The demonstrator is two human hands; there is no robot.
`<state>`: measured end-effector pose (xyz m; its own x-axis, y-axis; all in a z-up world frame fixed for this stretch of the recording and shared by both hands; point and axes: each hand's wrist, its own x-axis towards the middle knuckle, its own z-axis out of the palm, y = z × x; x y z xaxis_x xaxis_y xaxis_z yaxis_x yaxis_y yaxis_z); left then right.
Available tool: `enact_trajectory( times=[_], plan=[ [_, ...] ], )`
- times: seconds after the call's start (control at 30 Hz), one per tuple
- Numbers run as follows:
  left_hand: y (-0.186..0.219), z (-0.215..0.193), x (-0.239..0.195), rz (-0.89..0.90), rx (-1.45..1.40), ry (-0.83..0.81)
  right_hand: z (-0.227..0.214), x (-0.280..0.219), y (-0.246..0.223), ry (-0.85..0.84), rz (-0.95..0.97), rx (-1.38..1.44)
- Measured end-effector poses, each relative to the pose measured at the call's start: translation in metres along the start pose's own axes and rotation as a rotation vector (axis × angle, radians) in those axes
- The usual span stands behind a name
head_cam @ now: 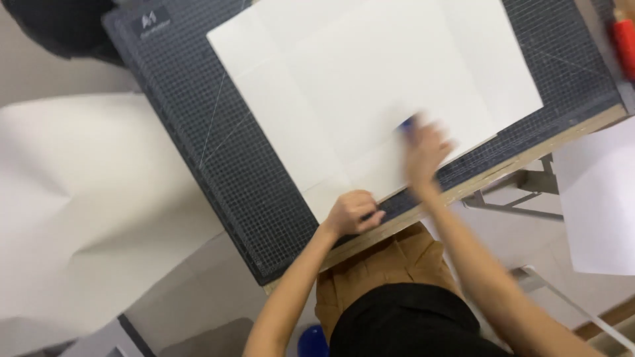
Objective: Applying adhesive to cardboard using a roller and then bonding it to paper using a scraper.
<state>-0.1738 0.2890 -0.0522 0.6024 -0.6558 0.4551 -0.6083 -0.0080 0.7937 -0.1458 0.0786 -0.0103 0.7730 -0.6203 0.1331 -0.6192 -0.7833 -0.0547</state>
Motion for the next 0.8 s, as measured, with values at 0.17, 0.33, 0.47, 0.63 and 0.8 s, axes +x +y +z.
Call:
enact_trajectory(
  times=[0.17, 0.33, 0.47, 0.63, 0.8],
  plan=[
    [0.015, -0.033, 0.027, -0.424, 0.115, 0.426, 0.021, -0.090, -0.013, 0.008, -0.468, 0.197],
    [0.027, -0.043, 0.037, -0.495, 0.180, 0.307, 0.023, 0.035, 0.125, 0.218, -0.028, -0.163],
    [0.029, -0.044, 0.044, -0.514, 0.173, 0.288, 0.017, 0.006, 0.062, 0.236, 0.084, 0.005],
    [0.029, -0.045, 0.049, -0.534, 0.187, 0.238, -0.006, -0.078, -0.024, 0.037, -0.462, 0.262],
    [0.024, -0.039, 0.044, -0.560, 0.182, 0.148, 0.024, 0.090, 0.129, 0.188, 0.079, 0.016]
  ],
)
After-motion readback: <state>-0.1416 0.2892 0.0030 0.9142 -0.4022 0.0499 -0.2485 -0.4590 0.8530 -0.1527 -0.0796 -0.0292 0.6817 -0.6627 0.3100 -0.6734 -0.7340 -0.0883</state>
